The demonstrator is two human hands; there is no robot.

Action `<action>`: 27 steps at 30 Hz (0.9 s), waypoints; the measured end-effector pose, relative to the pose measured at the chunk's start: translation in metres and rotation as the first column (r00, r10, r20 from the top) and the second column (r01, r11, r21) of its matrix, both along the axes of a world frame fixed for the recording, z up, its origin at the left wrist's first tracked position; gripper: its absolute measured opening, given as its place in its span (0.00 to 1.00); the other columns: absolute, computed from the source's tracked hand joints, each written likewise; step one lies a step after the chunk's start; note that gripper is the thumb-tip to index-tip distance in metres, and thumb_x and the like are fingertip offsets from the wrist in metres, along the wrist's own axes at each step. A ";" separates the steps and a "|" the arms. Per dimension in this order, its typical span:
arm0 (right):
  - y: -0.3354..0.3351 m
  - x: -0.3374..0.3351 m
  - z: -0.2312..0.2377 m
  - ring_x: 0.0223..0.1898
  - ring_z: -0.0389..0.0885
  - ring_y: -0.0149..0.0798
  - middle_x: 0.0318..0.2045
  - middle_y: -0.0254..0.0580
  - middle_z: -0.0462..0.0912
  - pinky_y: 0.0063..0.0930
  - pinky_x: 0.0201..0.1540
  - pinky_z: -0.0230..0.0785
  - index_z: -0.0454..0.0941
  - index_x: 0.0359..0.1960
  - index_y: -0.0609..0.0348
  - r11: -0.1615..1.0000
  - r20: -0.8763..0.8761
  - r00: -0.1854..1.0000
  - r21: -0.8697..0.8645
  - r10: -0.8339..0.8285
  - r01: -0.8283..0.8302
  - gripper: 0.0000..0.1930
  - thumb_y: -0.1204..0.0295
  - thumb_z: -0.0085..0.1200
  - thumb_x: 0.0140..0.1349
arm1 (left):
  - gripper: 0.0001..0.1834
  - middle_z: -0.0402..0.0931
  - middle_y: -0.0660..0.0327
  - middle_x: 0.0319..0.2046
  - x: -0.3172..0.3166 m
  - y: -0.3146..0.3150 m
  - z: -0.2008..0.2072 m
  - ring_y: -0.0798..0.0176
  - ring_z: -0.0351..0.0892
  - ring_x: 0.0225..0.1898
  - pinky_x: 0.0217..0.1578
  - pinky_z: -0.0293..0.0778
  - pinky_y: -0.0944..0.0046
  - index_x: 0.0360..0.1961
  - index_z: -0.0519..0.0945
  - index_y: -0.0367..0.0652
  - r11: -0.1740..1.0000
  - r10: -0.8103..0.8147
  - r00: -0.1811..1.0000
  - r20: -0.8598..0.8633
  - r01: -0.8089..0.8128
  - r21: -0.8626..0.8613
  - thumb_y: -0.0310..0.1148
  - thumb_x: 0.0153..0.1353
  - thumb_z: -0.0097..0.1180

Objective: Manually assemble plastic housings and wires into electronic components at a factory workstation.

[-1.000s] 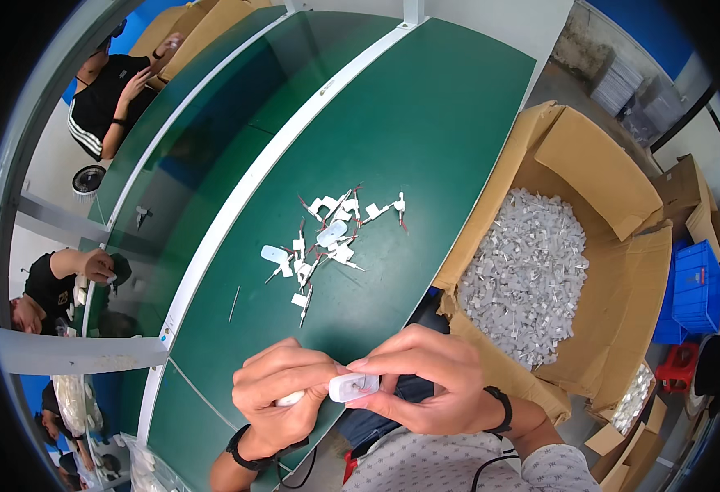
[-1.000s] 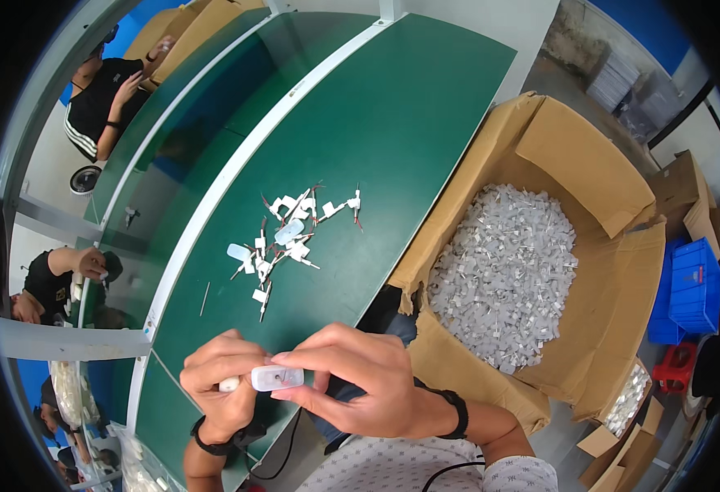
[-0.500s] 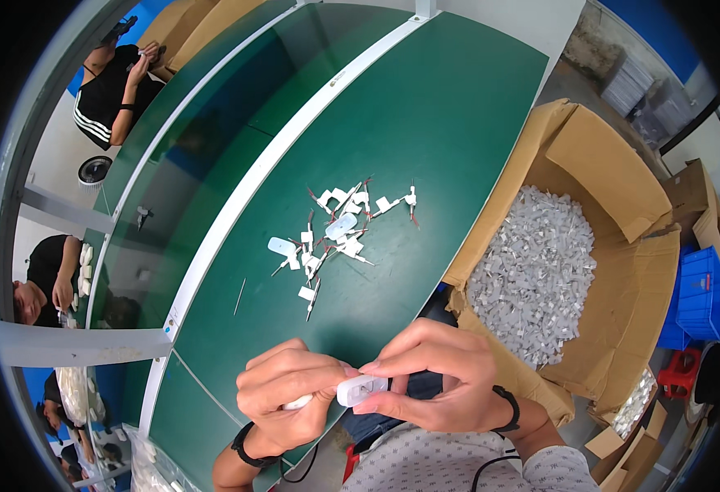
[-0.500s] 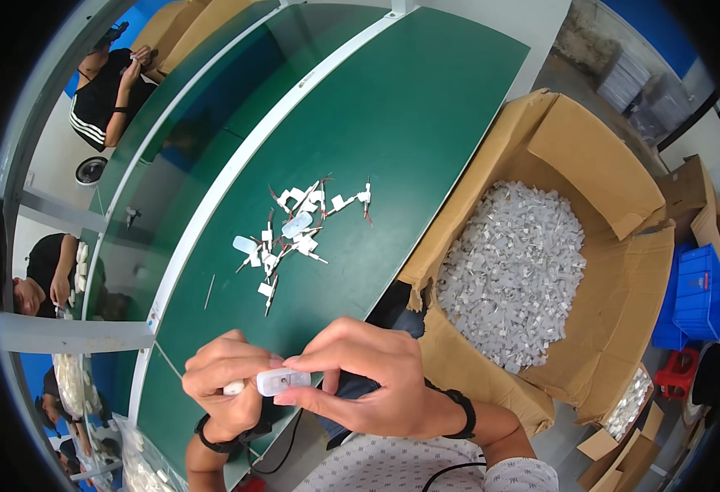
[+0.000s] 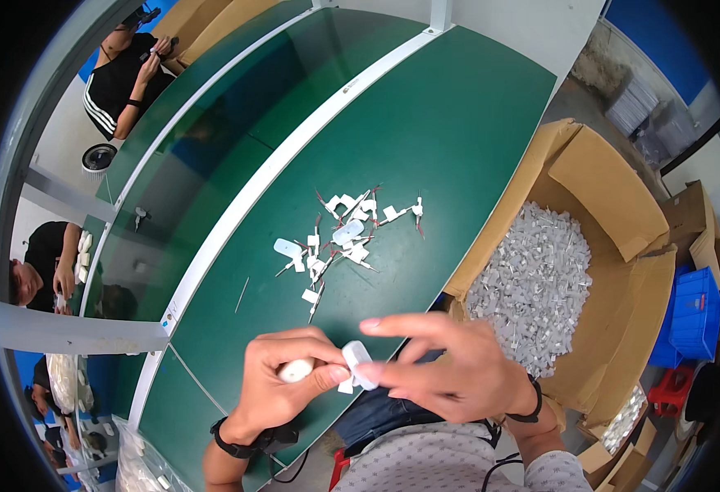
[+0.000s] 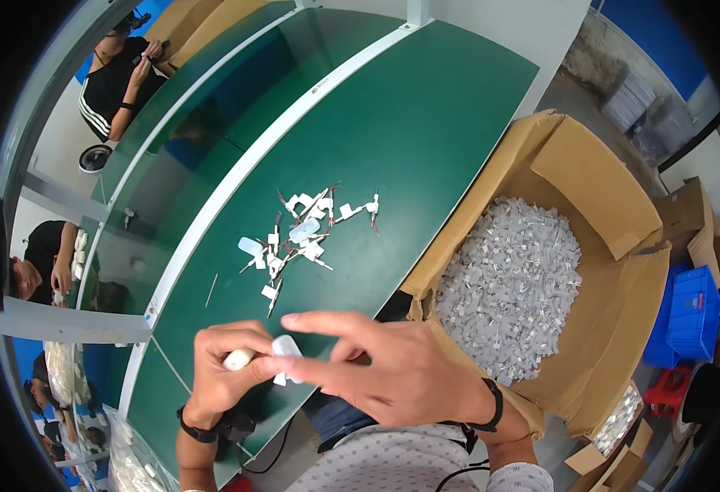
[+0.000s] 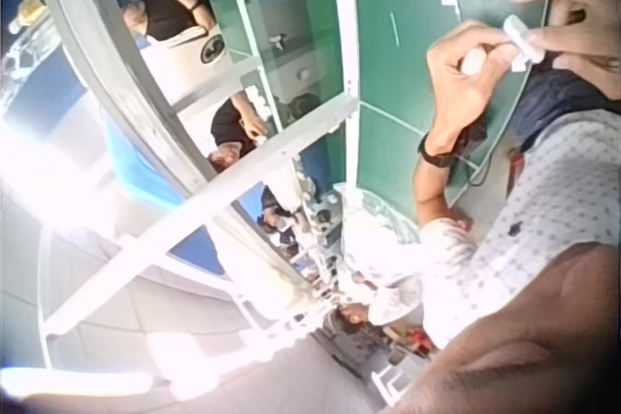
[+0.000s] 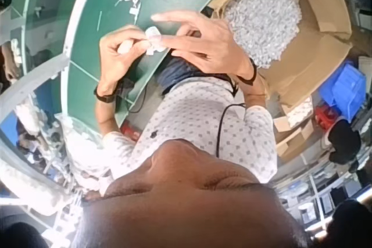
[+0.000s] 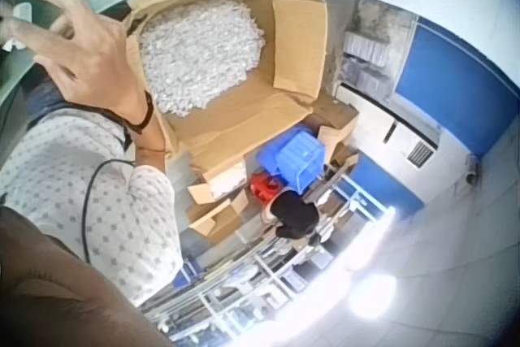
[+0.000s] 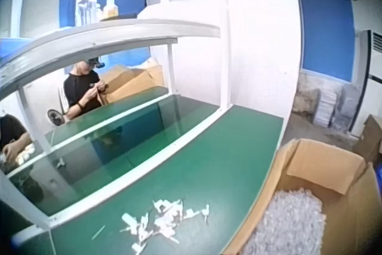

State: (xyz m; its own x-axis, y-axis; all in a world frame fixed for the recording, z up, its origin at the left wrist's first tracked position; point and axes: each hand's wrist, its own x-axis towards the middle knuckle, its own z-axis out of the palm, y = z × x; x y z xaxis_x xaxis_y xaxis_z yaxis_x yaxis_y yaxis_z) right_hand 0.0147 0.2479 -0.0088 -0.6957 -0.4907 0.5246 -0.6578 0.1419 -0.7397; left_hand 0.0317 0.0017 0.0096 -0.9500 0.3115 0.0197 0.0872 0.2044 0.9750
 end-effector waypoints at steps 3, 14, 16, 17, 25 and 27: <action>-0.005 -0.004 -0.008 0.26 0.82 0.25 0.53 0.39 0.83 0.19 0.26 0.74 0.88 0.48 0.46 0.999 -0.215 0.977 0.045 -0.016 0.026 0.20 0.77 0.66 0.52 | 0.06 0.83 0.58 0.30 -0.002 -0.001 0.002 0.69 0.78 0.29 0.30 0.70 0.69 0.39 0.88 0.36 0.986 -0.122 0.974 0.189 0.098 0.135 0.23 0.60 0.68; 0.011 0.004 -0.021 0.27 0.83 0.30 0.41 0.51 0.85 0.21 0.28 0.74 0.85 0.40 0.68 0.899 0.241 0.935 -0.293 -0.259 0.325 0.12 0.81 0.68 0.53 | 0.11 0.73 0.56 0.28 -0.003 -0.018 -0.010 0.73 0.62 0.19 0.17 0.53 0.72 0.36 0.63 0.46 0.868 0.208 0.926 0.316 -0.323 0.377 0.41 0.70 0.39; 0.012 0.007 -0.022 0.27 0.82 0.29 0.41 0.52 0.84 0.23 0.29 0.76 0.81 0.43 0.73 0.808 0.538 0.835 -0.437 -0.116 0.394 0.11 0.85 0.63 0.57 | 0.06 0.71 0.59 0.32 -0.004 -0.016 -0.013 0.73 0.63 0.24 0.20 0.56 0.73 0.38 0.62 0.45 0.938 0.275 0.919 0.283 -0.322 0.132 0.34 0.67 0.42; 0.013 0.008 -0.021 0.27 0.82 0.29 0.41 0.52 0.84 0.23 0.29 0.76 0.81 0.43 0.73 0.811 0.536 0.837 -0.440 -0.108 0.386 0.11 0.85 0.63 0.57 | 0.07 0.68 0.59 0.37 -0.004 -0.013 -0.010 0.71 0.67 0.31 0.24 0.65 0.70 0.42 0.64 0.43 0.953 0.293 0.917 0.271 -0.304 -0.004 0.29 0.66 0.48; 0.001 0.015 -0.016 0.27 0.83 0.31 0.39 0.50 0.84 0.22 0.28 0.77 0.73 0.48 0.75 0.809 0.725 0.677 -0.468 0.122 0.356 0.14 0.87 0.58 0.60 | 0.30 0.74 0.52 0.49 0.003 -0.006 -0.010 0.60 0.80 0.49 0.31 0.84 0.68 0.53 0.70 0.36 0.961 0.195 0.953 -0.230 -0.233 -0.150 0.19 0.50 0.72; -0.002 0.017 -0.014 0.27 0.84 0.31 0.39 0.51 0.84 0.22 0.28 0.77 0.74 0.47 0.74 0.820 0.728 0.676 -0.455 0.117 0.348 0.14 0.87 0.59 0.59 | 0.27 0.78 0.50 0.47 0.000 -0.010 -0.012 0.59 0.82 0.46 0.30 0.85 0.67 0.51 0.76 0.35 0.953 0.106 0.894 -0.436 -0.216 -0.213 0.20 0.49 0.74</action>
